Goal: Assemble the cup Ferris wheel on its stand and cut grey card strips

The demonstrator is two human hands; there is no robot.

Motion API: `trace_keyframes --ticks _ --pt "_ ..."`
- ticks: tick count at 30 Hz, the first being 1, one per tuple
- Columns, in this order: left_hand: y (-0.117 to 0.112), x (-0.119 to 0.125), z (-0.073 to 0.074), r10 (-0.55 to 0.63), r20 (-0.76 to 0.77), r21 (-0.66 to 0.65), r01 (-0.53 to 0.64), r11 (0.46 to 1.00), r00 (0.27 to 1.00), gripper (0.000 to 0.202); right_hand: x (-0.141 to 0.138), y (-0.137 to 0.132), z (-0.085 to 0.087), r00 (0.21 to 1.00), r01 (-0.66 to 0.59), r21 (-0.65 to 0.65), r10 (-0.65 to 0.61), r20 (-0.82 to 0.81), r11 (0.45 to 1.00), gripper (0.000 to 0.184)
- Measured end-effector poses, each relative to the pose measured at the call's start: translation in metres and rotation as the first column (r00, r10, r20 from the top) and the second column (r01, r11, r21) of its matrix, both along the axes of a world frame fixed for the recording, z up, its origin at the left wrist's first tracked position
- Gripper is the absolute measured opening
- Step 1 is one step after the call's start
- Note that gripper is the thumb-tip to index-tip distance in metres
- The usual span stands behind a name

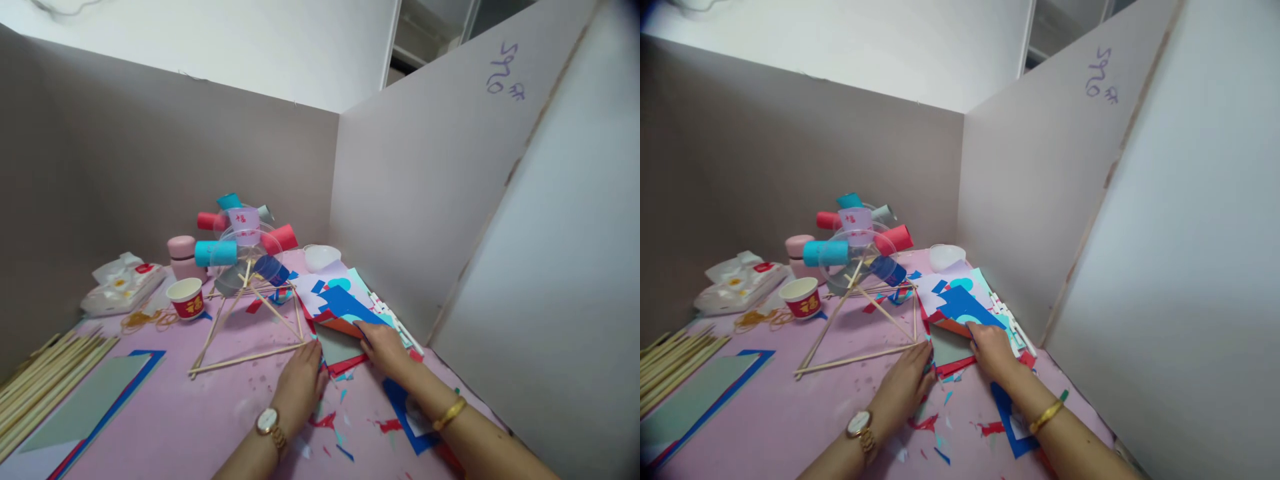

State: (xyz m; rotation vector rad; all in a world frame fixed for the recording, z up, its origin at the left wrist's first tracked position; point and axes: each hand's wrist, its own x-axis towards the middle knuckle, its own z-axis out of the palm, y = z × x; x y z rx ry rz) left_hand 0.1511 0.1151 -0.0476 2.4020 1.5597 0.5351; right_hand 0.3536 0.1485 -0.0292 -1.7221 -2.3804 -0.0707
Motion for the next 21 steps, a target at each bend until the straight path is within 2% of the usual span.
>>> trace_keyframes --ticks 3,6,13,18,21 --pt "-0.007 0.007 0.000 -0.019 -0.028 -0.029 0.018 0.999 0.999 0.049 -0.003 -0.007 -0.003 0.999 -0.035 -0.019 0.035 -0.012 0.999 0.042" --pt "-0.011 0.006 0.001 -0.035 -0.031 -0.046 0.034 0.998 0.999 0.039 -0.005 -0.012 -0.005 0.998 -0.059 -0.046 0.059 -0.020 0.997 0.034" --pt "-0.004 0.008 0.004 0.013 -0.034 -0.048 -0.014 0.999 0.999 0.041 -0.008 -0.014 0.002 0.998 -0.060 -0.109 0.061 0.007 0.992 0.033" --pt "-0.022 -0.001 0.010 -0.095 -0.046 -0.103 0.090 0.991 0.994 0.035 -0.008 -0.008 0.005 0.996 -0.068 -0.160 0.075 0.037 0.985 0.026" --pt "-0.028 -0.001 0.009 -0.138 -0.045 -0.113 0.132 0.985 0.989 0.041 -0.009 -0.004 0.007 0.996 -0.068 -0.193 0.079 0.049 0.979 0.024"
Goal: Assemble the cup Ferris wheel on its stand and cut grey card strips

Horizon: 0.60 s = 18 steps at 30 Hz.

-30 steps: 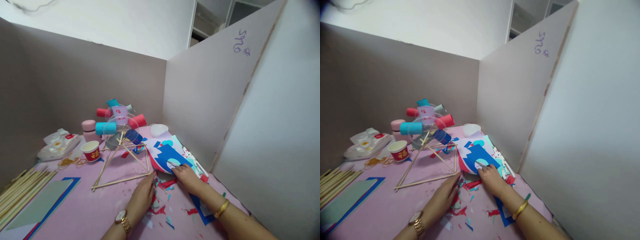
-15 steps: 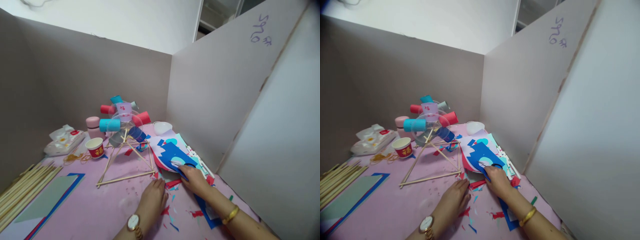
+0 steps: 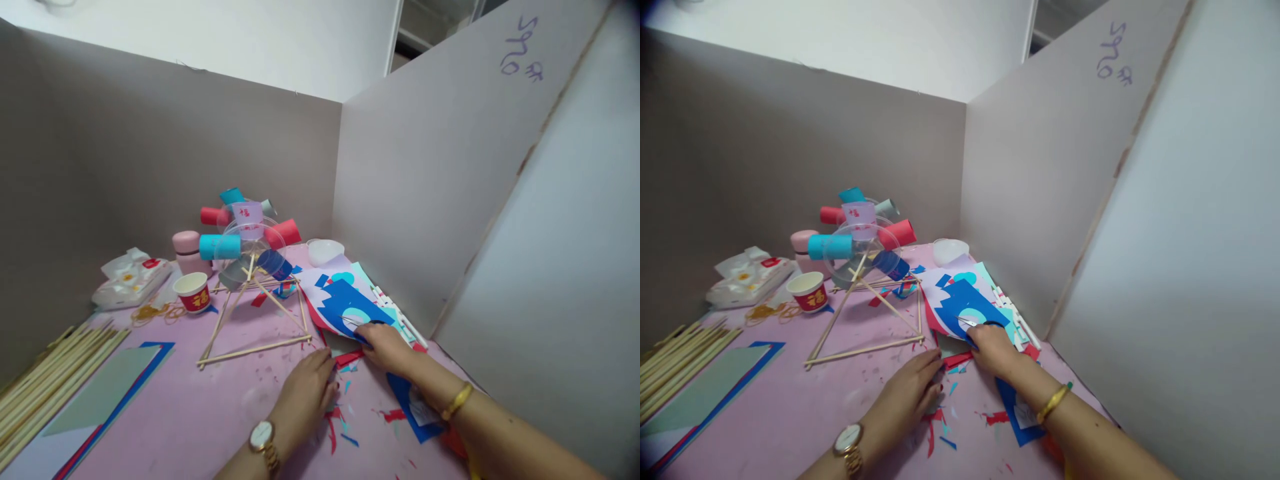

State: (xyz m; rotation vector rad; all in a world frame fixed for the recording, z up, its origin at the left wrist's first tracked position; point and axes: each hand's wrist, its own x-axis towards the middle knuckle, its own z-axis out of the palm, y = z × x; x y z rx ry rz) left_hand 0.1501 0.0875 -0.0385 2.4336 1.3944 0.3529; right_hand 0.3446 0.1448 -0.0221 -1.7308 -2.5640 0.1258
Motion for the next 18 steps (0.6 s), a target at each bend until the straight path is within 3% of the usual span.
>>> trace_keyframes --ticks 3,8,11,13,15,18 --pt "-0.004 0.001 0.000 -0.029 -0.006 -0.025 0.029 0.999 1.000 0.050 0.000 -0.004 0.007 1.000 0.006 -0.024 -0.007 -0.004 1.000 0.027" --pt "-0.013 -0.018 0.010 -0.085 0.034 -0.020 0.086 0.996 0.996 0.029 -0.009 -0.043 0.012 0.991 0.121 -0.014 -0.121 -0.049 0.993 0.029" --pt "-0.013 -0.030 0.007 -0.006 0.020 0.014 0.006 1.000 1.000 0.042 -0.032 -0.072 -0.002 0.984 0.147 -0.062 -0.152 -0.095 0.987 0.032" --pt "-0.013 -0.034 0.000 0.032 -0.012 0.006 -0.032 0.999 0.999 0.053 -0.049 -0.087 -0.016 0.977 0.171 -0.068 -0.178 -0.115 0.983 0.043" --pt "-0.012 -0.037 -0.007 0.016 -0.024 -0.016 -0.016 1.000 1.000 0.052 -0.062 -0.096 -0.028 0.975 0.156 -0.094 -0.168 -0.143 0.983 0.052" --pt "-0.012 -0.039 -0.012 -0.014 0.018 0.000 0.014 1.000 1.000 0.047 -0.066 -0.101 -0.038 0.945 0.150 -0.052 -0.159 -0.284 0.987 0.050"
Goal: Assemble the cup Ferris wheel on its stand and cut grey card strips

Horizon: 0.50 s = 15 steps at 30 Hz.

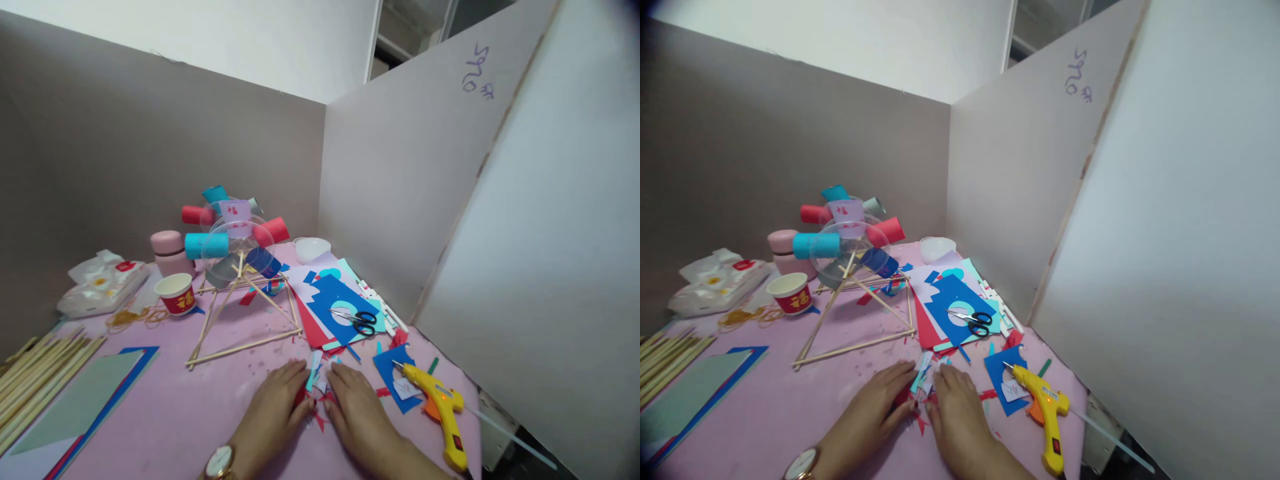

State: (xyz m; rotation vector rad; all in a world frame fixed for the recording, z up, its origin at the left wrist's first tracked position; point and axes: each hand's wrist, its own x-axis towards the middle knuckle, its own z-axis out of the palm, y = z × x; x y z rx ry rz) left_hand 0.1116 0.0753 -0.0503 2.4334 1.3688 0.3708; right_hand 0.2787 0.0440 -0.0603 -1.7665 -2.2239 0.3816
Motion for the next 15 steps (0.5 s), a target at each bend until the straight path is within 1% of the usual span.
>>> trace_keyframes --ticks 2,3,5,6,7,9,11,12,13,15 --pt "0.001 0.003 -0.001 -0.003 0.044 0.019 0.002 1.000 0.999 0.049 0.003 0.000 -0.004 0.999 0.021 0.039 -0.019 -0.047 0.999 0.049" --pt "0.001 0.005 -0.001 -0.006 0.061 0.021 0.005 1.000 0.998 0.050 0.005 0.000 -0.006 0.998 0.009 0.046 -0.006 -0.060 0.999 0.049" --pt "0.000 0.008 0.000 -0.029 0.082 0.015 0.028 1.000 0.996 0.049 0.008 0.000 -0.010 0.990 -0.078 0.072 0.086 -0.115 0.994 0.048" --pt "-0.001 0.009 0.000 -0.047 0.086 0.009 0.046 0.999 0.995 0.045 0.009 0.000 -0.012 0.979 -0.114 0.104 0.130 -0.159 0.988 0.045" --pt "-0.003 0.009 0.001 -0.061 0.093 0.005 0.060 0.998 0.994 0.039 0.010 0.000 -0.013 0.967 -0.124 0.144 0.153 -0.205 0.982 0.041" --pt "-0.006 0.005 0.001 -0.056 0.121 0.022 0.054 0.998 0.991 0.033 0.011 0.002 -0.016 0.954 -0.077 0.209 0.133 -0.270 0.975 0.036" --pt "-0.008 -0.003 0.000 0.020 0.145 0.069 -0.030 0.997 0.989 0.034 0.008 0.004 -0.017 0.962 0.002 0.221 0.059 -0.268 0.975 0.038" --pt "-0.008 -0.008 -0.002 0.074 0.151 0.092 -0.089 0.992 0.986 0.036 0.005 0.005 -0.017 0.968 0.008 0.209 0.045 -0.247 0.978 0.040" --pt "-0.007 -0.012 -0.003 0.122 0.152 0.110 -0.140 0.984 0.981 0.039 0.002 0.005 -0.017 0.972 -0.018 0.188 0.061 -0.226 0.982 0.042" --pt "-0.003 -0.017 -0.005 0.170 0.142 0.114 -0.186 0.976 0.975 0.039 -0.004 0.005 -0.017 0.959 -0.140 0.149 0.171 -0.225 0.979 0.041"
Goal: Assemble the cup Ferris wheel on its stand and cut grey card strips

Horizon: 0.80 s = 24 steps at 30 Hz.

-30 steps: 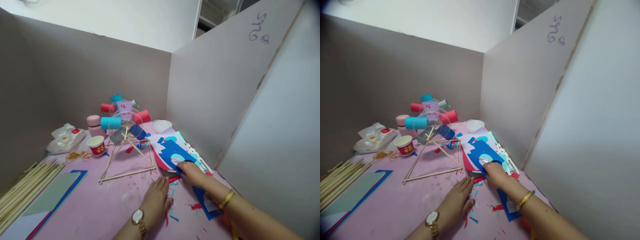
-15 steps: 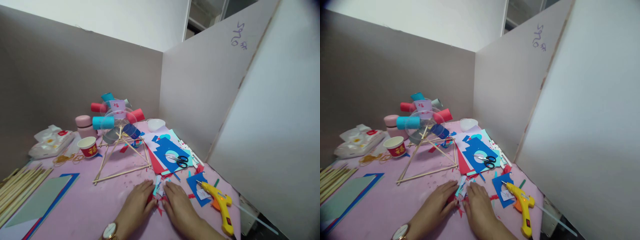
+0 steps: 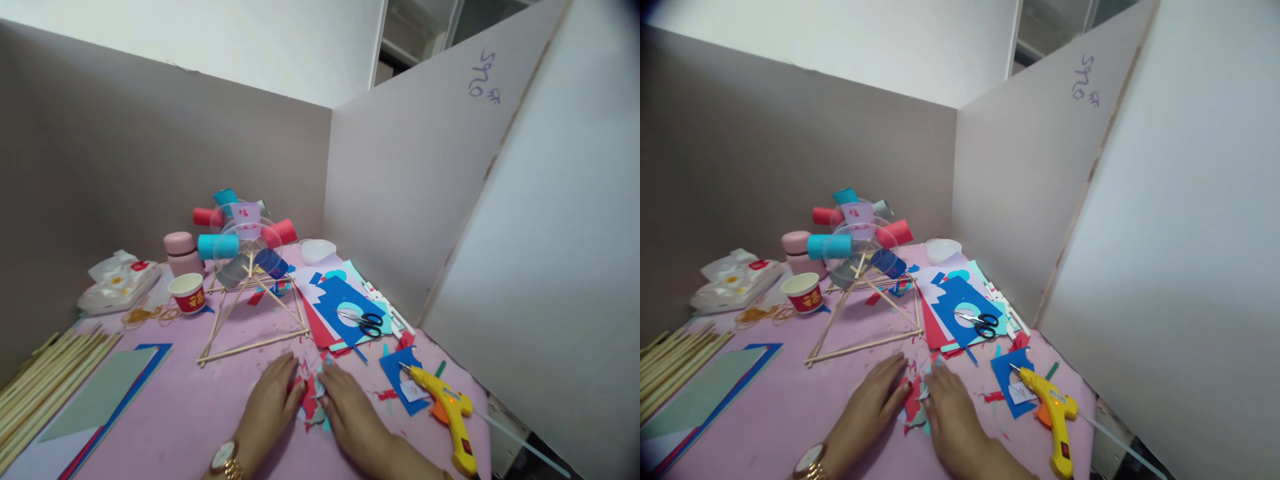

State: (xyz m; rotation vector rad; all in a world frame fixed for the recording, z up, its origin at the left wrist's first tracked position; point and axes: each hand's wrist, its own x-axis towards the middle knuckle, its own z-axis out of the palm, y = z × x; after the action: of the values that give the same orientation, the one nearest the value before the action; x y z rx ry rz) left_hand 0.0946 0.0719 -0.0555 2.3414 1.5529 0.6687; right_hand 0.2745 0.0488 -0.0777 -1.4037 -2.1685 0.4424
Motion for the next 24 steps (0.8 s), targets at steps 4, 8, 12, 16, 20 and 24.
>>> trace_keyframes --ticks 4,8,12,16,20,24 --pt "0.010 0.001 -0.002 0.028 0.010 0.000 -0.028 1.000 1.000 0.037 -0.004 0.001 -0.001 0.992 -0.006 0.026 0.009 -0.122 1.000 0.040" --pt "0.017 0.007 0.001 0.017 0.014 -0.013 -0.016 1.000 1.000 0.034 -0.003 0.007 0.006 0.988 -0.069 0.039 0.074 -0.134 0.997 0.036" --pt "0.008 0.008 0.010 -0.083 0.042 -0.044 0.085 0.995 0.996 0.036 -0.009 0.016 0.012 0.980 -0.098 0.015 0.099 -0.173 0.995 0.035" --pt "-0.004 -0.001 0.015 -0.065 0.074 -0.043 0.068 0.997 0.995 0.035 -0.023 0.023 0.014 0.990 -0.076 -0.015 0.073 -0.120 0.997 0.042" --pt "0.001 -0.023 0.016 0.080 0.120 -0.016 -0.078 0.997 0.990 0.031 -0.030 0.022 0.019 0.964 -0.224 -0.028 0.218 -0.154 0.974 0.035" --pt "0.011 -0.037 0.014 0.148 0.149 -0.021 -0.147 0.989 0.978 0.033 -0.031 0.018 0.027 0.982 -0.142 -0.061 0.132 -0.137 0.988 0.035"
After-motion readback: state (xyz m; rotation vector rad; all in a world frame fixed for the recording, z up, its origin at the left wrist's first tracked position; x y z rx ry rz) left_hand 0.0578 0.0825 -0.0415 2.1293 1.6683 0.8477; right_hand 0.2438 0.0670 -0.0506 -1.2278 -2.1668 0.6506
